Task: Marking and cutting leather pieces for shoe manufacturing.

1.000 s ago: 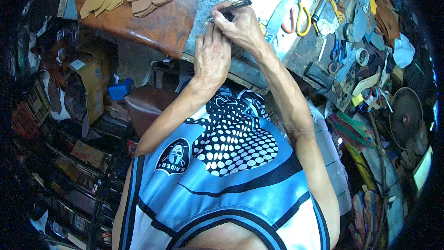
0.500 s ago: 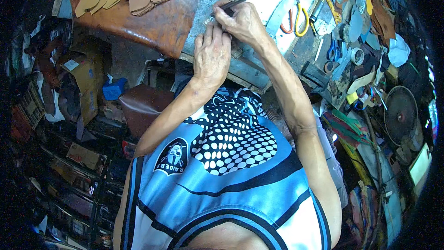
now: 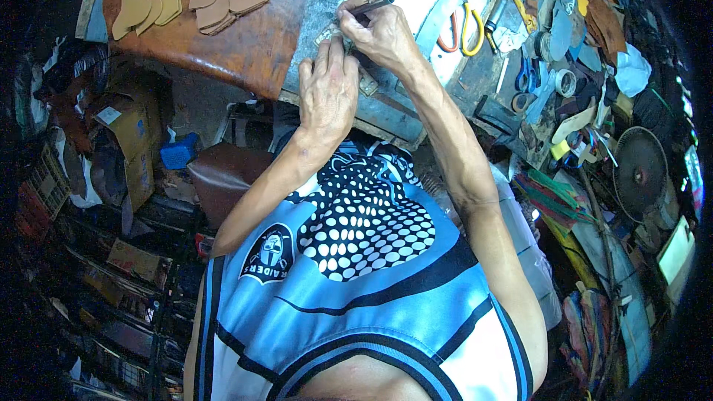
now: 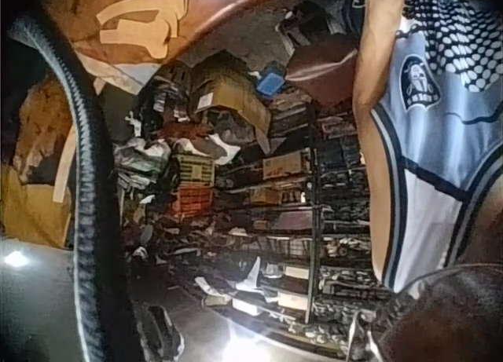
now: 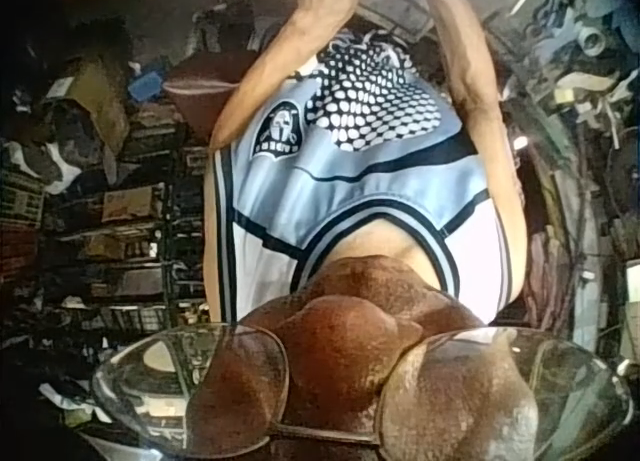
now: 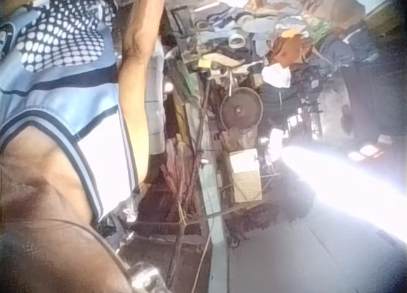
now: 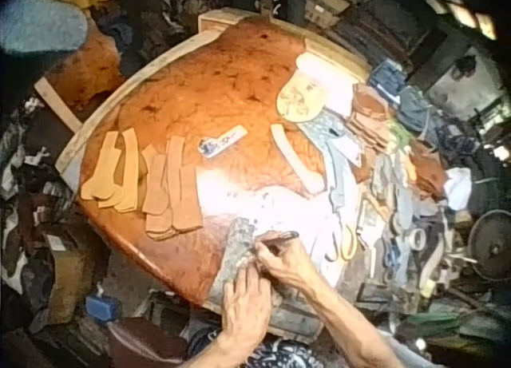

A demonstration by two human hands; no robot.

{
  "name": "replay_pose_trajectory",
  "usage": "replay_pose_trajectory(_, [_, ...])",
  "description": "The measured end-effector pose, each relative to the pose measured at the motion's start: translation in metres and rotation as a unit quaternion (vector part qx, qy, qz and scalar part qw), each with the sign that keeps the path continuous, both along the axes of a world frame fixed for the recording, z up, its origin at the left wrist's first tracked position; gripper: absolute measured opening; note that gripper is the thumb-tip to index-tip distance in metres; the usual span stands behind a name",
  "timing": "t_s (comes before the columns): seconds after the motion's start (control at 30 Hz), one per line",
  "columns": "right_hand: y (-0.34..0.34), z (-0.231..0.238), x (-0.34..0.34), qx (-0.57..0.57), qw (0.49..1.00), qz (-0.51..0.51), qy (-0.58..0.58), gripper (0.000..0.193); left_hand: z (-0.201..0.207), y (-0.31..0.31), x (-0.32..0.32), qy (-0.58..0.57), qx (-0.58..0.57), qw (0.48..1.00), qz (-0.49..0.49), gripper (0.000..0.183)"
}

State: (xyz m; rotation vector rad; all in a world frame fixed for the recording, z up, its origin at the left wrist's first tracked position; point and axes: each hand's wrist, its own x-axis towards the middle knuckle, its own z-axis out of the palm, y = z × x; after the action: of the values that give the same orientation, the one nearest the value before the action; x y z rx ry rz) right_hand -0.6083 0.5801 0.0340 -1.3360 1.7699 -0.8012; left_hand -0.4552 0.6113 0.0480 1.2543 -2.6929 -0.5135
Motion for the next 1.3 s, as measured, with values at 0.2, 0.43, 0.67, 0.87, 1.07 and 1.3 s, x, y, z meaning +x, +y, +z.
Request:
replay_pose_trajectory(0.2, [0.007, -0.002, -0.003, -0.026, 0.999, -0.024, -0.006, 0.025, 0.003, -0.002, -0.001, -0.002, -0.005, 1.000, -0.005, 0.021])
replay_pose_trajectory(0.43, [0.020, -0.001, -0.004, -0.047, 0.998, -0.045, 0.008, 0.021, 0.006, -0.003, 0.001, -0.014, -0.003, 1.000, -0.015, 0.022])
replay_pose_trajectory(0.67, [0.024, 0.002, -0.001, -0.040, 0.997, -0.069, 0.003, 0.018, 0.006, -0.005, 0.001, -0.014, -0.010, 1.000, -0.024, 0.020])
replay_pose_trajectory(0.87, [0.030, 0.001, 0.002, -0.055, 0.996, -0.075, -0.006, 0.016, -0.001, -0.005, 0.004, 0.009, -0.033, 0.999, -0.020, 0.017])
replay_pose_trajectory(1.07, [0.040, 0.009, 0.008, -0.066, 0.991, -0.113, -0.038, 0.016, -0.003, -0.009, 0.007, 0.005, -0.009, 0.999, -0.036, 0.021])
replay_pose_trajectory(1.3, [0.069, 0.047, 0.009, -0.025, 0.969, -0.242, -0.032, 0.016, -0.004, -0.030, 0.028, 0.070, 0.014, 0.995, -0.066, 0.023])
